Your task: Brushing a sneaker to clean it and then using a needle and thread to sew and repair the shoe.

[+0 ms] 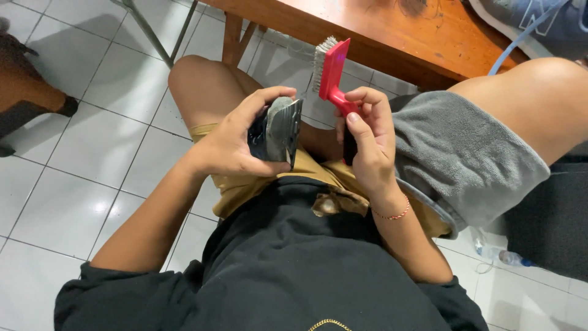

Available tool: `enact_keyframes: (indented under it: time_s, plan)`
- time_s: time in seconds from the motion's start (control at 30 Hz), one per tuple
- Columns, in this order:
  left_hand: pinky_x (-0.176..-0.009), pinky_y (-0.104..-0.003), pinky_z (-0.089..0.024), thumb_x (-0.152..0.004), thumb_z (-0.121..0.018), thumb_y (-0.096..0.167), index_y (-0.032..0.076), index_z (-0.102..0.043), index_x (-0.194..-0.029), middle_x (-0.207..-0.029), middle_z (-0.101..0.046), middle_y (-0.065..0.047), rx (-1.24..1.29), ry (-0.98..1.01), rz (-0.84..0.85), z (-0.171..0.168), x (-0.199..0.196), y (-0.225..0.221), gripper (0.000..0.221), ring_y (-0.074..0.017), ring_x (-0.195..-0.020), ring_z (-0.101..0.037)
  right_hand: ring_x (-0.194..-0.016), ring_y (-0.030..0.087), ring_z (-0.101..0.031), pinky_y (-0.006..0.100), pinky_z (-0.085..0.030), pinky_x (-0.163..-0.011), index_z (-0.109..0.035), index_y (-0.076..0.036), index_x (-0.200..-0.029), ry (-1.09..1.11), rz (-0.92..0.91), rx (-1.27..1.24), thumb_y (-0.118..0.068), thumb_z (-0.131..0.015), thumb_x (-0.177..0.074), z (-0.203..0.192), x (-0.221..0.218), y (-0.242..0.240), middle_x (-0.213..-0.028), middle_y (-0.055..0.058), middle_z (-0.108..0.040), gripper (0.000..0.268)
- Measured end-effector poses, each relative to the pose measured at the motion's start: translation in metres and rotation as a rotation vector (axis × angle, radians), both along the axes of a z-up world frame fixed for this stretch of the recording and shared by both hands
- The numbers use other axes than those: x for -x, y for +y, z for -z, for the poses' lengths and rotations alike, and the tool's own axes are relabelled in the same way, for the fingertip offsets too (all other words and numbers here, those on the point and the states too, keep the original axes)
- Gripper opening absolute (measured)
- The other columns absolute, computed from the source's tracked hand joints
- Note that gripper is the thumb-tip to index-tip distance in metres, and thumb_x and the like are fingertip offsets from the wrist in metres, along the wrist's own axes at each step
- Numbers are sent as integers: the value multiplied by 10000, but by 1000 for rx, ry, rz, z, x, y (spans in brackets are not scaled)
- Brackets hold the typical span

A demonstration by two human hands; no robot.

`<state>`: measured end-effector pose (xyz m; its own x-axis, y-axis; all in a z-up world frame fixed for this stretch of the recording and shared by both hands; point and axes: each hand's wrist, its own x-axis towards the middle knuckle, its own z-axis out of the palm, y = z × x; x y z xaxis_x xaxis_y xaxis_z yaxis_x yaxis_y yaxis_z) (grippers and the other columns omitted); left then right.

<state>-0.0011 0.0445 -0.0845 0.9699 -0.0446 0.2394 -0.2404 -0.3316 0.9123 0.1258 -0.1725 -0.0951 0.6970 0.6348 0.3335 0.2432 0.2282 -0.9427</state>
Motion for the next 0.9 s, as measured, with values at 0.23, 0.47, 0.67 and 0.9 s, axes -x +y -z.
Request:
enact_keyframes:
  time_s: [0.23, 0.47, 0.67, 0.9]
  plan:
    - [-1198, -382, -388, -723, -908, 279, 84, -413, -1490, -1479, -471, -115, -65, -57, -5, 3, 0, 2, 933, -239, -1384, -492, -901, 120, -478, 252, -398, -871, -550, -91, -1257, -212, 0, 153, -137, -598, -1003, -18, 11, 2, -1163, 37, -482, 262]
    - [-1101, -341, -499, -701, -937, 308, 58, -470, -1437, -1407, -570, -102, -2, -111, -43, 9, -1, -5, 906, -210, -1263, -603, -1289, 209, -402, 341, -364, -1178, -466, -198, -1504, -378, -125, 435, -585, -822, -717, -22, 13, 3, -1301, 95, -349, 947]
    - [-1147, -381, -461, -733, -922, 330, 82, -439, -1468, -1466, -534, -135, -31, -94, 15, 1, 4, -10, 914, -256, -1344, -568, -1354, 236, -379, 399, -344, -1250, -360, -216, -1569, -311, -241, 507, -546, -878, -667, -22, 11, 2, -1334, 101, -313, 1092]
    - [-1250, -510, -330, -815, -862, 371, 83, -378, -1554, -1572, -451, -149, -159, -120, -12, 7, 9, -9, 929, -348, -1509, -379, -1268, 195, -422, 347, -387, -1148, -433, -193, -1494, -313, -194, 559, -537, -875, -660, -28, 12, 4, -1303, 76, -367, 1005]
